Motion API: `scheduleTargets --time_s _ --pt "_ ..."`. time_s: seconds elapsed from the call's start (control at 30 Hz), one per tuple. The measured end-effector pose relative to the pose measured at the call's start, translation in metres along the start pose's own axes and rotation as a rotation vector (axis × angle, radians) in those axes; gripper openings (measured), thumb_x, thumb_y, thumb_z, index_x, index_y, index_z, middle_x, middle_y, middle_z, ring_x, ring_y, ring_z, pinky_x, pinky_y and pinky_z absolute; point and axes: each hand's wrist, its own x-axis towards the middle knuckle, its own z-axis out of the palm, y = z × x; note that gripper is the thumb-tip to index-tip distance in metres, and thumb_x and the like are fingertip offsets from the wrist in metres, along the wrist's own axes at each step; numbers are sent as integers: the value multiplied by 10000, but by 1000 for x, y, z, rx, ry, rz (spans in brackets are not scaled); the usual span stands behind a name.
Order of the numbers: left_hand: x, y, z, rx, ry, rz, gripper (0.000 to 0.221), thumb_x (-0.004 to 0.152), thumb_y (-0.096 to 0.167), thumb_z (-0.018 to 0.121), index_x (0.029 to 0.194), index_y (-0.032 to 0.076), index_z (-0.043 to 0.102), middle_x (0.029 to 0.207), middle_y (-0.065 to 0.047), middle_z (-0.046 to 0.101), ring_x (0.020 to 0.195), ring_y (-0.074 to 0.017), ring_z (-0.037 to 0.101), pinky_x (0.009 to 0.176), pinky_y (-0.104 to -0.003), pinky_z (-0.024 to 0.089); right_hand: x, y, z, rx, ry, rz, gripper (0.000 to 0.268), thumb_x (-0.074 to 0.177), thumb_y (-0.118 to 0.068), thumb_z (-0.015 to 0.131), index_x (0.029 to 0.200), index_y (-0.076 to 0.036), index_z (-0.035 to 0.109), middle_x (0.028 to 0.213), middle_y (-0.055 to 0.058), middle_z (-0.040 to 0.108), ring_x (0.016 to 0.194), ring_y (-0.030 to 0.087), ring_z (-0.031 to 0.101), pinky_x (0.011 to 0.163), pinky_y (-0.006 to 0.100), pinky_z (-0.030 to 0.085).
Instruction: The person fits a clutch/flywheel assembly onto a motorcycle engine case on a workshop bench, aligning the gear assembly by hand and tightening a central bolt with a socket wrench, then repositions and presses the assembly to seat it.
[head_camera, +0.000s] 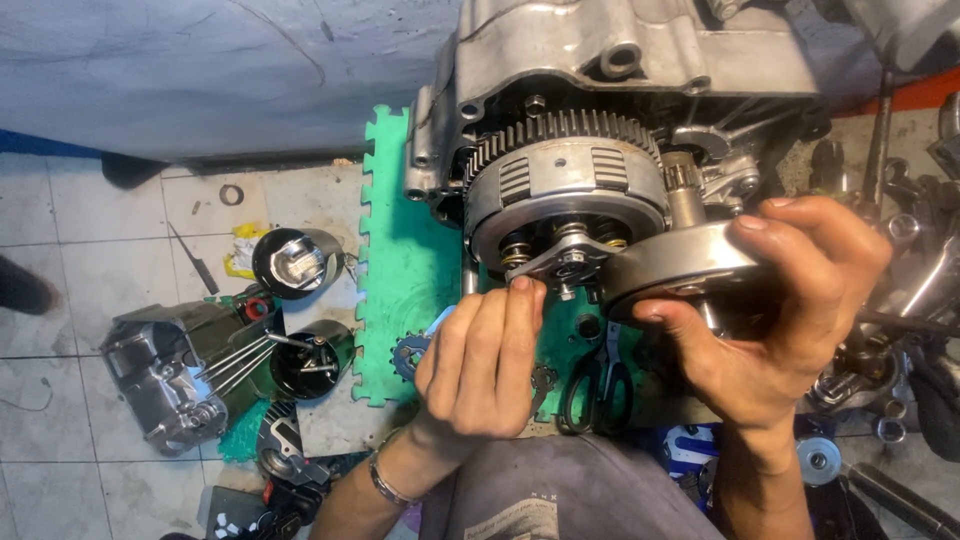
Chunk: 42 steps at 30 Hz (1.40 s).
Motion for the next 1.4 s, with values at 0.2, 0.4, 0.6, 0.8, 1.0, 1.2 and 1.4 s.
scheduleTargets --time_s 0.2,0.4,0.6,0.8,1.0,1.2,1.4 --pt "16 9 -4 -74 -25 -99 129 986 11 752 1023 -91 682 918 -125 658 838 -248 681 731 -325 592 3 -5 0 13 10 14 690 883 -529 884 1334 -127 550 1322 83 459 1196 188 475 1009 320 442" --pt "17 17 -5 -204 -2 -249 143 990 -28 749 1068 -101 655 956 -139 665 859 -265 686 768 -339 596 -7 8 3 -22 12 -5 699 874 -533 896 1339 -130 563 1325 70 464 1201 189 469 1017 323 440" --pt "15 21 0 -346 27 -401 162 947 -22 782 1044 -77 664 937 -123 682 834 -241 703 753 -325 602 2 -3 1 -15 14 11 696 887 -533 904 1335 -125 560 1327 73 461 1200 187 469 1011 318 437" --pt "9 24 2 -375 52 -473 240 946 48 819 1064 -59 639 962 -137 684 854 -271 710 776 -341 606 -1 0 2 17 23 16 698 881 -537 898 1334 -125 562 1331 73 468 1180 175 485 1004 305 451" --pt "2 27 9 -228 -10 -397 258 1008 70 792 1092 -74 595 937 -132 654 821 -277 668 724 -361 572 2 -6 1 0 11 7 707 876 -525 902 1328 -108 554 1327 90 469 1185 193 488 997 318 458" --pt "2 18 14 -160 13 -271 239 1028 86 739 1089 -68 568 957 -142 631 848 -298 645 738 -374 561 1 3 1 11 13 -21 709 866 -523 904 1328 -110 558 1321 91 469 1187 193 490 990 319 461" --pt "24 18 -9 -136 -23 -238 131 1001 -28 738 1040 -92 630 942 -153 654 843 -277 676 736 -345 582 -4 2 4 21 29 4 694 891 -517 904 1345 -117 565 1344 79 477 1169 176 494 997 298 458"
